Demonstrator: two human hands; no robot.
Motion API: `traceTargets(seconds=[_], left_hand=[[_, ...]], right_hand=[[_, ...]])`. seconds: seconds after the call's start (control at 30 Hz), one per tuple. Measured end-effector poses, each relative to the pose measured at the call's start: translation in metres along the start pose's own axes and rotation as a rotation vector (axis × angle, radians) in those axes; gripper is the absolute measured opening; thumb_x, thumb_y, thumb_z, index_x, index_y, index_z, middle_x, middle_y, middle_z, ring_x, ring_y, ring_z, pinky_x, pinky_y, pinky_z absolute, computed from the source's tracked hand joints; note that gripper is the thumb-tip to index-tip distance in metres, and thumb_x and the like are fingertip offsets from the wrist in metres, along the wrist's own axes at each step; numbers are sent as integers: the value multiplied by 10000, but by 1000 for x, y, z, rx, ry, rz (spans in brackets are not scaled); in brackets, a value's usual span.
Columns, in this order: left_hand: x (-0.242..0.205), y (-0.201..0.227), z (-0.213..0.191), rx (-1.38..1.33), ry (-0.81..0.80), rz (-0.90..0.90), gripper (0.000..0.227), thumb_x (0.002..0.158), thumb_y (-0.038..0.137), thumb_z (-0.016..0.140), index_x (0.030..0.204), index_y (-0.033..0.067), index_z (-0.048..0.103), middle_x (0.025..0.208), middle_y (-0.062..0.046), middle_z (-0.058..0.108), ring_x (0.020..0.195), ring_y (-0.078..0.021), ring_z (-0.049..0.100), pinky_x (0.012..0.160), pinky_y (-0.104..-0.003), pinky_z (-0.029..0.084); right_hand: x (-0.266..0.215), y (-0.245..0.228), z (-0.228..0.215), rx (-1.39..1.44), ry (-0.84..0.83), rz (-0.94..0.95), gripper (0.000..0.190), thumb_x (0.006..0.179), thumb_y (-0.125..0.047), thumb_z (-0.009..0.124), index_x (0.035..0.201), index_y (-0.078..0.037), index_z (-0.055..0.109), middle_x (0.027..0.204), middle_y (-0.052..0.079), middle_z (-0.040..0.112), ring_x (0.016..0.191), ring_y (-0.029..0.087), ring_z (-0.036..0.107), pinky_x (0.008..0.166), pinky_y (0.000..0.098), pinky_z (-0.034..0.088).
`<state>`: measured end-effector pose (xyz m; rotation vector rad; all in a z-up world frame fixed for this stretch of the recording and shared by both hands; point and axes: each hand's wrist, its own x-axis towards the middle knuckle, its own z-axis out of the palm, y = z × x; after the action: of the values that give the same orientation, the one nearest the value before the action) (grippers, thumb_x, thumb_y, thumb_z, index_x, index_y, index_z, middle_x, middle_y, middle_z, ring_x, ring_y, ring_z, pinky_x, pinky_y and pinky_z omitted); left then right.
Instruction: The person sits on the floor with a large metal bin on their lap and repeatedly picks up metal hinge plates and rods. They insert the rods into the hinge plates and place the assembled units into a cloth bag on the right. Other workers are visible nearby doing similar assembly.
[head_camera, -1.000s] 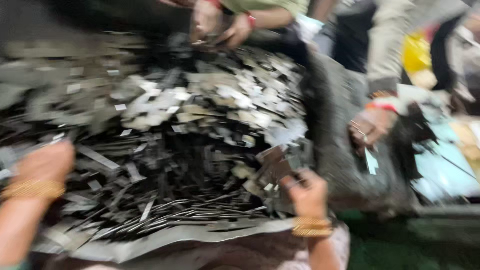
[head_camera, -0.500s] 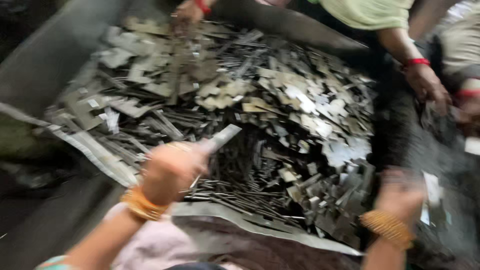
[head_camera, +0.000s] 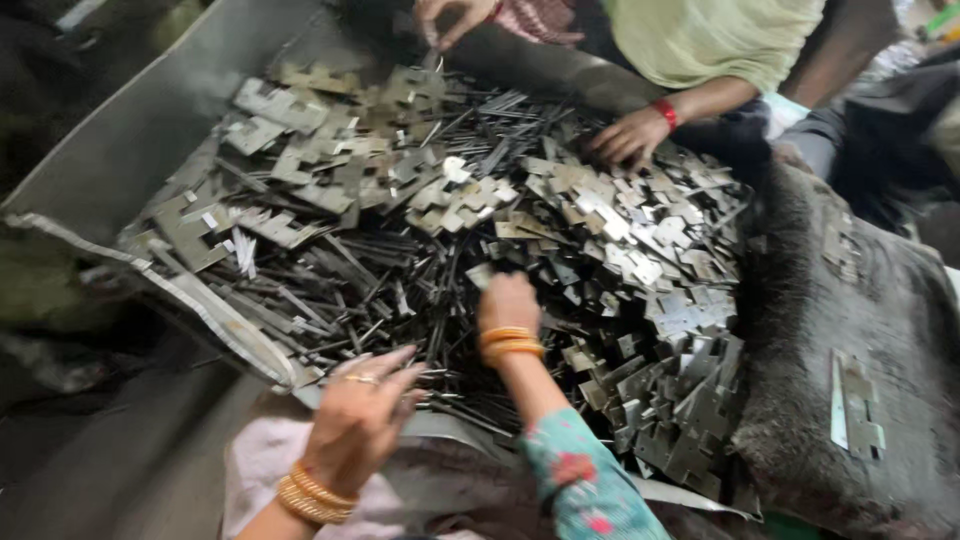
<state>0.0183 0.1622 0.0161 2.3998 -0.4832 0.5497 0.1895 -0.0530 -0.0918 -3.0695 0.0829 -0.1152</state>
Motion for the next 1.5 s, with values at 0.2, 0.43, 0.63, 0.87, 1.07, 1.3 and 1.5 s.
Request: traceTargets(seconds=[0.2,0.43,0.63,0.87,1.07,1.3,1.5], left_hand=[[23,-1,11,-36,-17,-98,205,928,224,638,1048,94,741,1105,-56,747,1015,-270,679,948,-436,477],[103,68,136,-261,-404,-281,304,943,362,638,947,86,764,927,-151,748,870,-367,693,754,-493,530],[112,127,225,-553,-687,-591,283,806,333,792,973,105,811,886,-118,802,807,-245,778,778,-355,582],[75,83,210,-663,-587,-740,247,808,245,819,967,57,816,872,-111,809,773,-207,768,755,-338,588],[75,13,111,-204,-235,-658,189,847,225,772,921,52,795,841,-185,764,774,-316,720,714,-407,545],[61,63,54,-63,131,647,127,883,60,725,1009,49,727,947,-86,739,815,-227,751,705,-343,595],[28,92,53,-156,99,625,250,871,161,676,1074,16,695,1076,-140,756,999,-252,743,910,-393,579]], right_hand=[[-16,9,-11,-183,38,-138,125,842,-123,634,805,-102,752,973,141,695,896,301,709,690,416,594],[-94,138,-174,359,430,-265,152,856,-153,767,912,-18,725,973,151,702,880,314,679,754,409,555],[-160,210,-230,848,773,12,100,1014,-88,810,1041,-35,730,1045,121,670,963,237,624,902,318,538],[-172,220,-185,1986,459,951,337,941,-449,598,1061,-136,627,911,93,728,809,273,698,684,528,605],[-177,179,-104,2153,-10,904,328,1047,-298,541,1234,-39,616,1113,165,704,930,310,699,839,502,587],[-161,87,-55,2320,-422,715,468,989,-355,541,1339,-45,562,1182,188,682,1019,350,689,911,563,577],[-152,72,-77,2473,-455,525,677,897,-486,530,1371,-3,507,1230,238,733,1150,364,676,1001,475,548]])
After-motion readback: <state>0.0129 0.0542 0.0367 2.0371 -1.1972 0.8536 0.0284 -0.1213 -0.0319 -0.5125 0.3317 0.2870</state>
